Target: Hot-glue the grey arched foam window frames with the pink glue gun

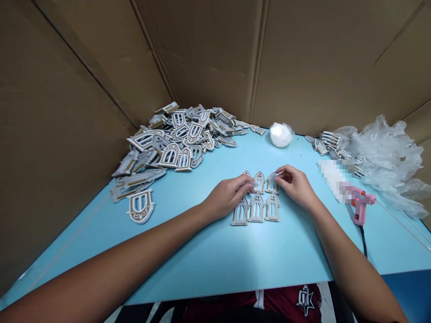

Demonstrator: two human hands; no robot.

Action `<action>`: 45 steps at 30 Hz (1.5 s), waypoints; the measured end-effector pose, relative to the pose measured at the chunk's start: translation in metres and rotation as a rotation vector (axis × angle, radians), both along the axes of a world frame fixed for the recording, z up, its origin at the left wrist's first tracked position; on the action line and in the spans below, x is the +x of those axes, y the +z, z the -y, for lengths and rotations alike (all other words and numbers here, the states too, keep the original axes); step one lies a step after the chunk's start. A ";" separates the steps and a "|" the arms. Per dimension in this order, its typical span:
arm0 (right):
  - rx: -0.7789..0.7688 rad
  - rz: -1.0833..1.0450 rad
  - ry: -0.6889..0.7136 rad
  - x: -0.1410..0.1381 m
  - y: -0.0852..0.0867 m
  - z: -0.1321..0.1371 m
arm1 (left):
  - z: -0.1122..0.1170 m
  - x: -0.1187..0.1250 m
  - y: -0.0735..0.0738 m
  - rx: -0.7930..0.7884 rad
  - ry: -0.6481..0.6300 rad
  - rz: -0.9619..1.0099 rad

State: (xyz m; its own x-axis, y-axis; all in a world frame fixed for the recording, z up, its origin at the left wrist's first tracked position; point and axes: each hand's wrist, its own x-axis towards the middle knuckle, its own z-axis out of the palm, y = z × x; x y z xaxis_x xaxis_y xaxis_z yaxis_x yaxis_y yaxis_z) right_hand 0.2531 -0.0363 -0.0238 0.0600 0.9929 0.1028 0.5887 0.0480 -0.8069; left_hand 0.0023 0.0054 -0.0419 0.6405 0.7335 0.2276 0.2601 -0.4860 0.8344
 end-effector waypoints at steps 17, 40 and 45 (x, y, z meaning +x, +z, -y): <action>0.068 0.354 -0.042 -0.012 0.001 0.008 | 0.000 0.000 -0.001 0.016 0.026 -0.044; -0.001 -0.338 -0.111 -0.037 0.022 0.018 | 0.001 0.005 0.006 -0.315 0.027 0.228; -0.024 -0.276 0.109 -0.065 0.008 0.029 | -0.004 0.006 -0.004 -0.301 0.039 0.232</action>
State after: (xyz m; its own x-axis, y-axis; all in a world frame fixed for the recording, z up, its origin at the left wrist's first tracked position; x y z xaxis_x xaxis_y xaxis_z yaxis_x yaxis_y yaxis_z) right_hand 0.1876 -0.0652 -0.0163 -0.0244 0.9970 0.0741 0.3389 0.0780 -0.9376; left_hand 0.0088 0.0092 -0.0464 0.5672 0.8127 0.1337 0.0611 -0.2035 0.9772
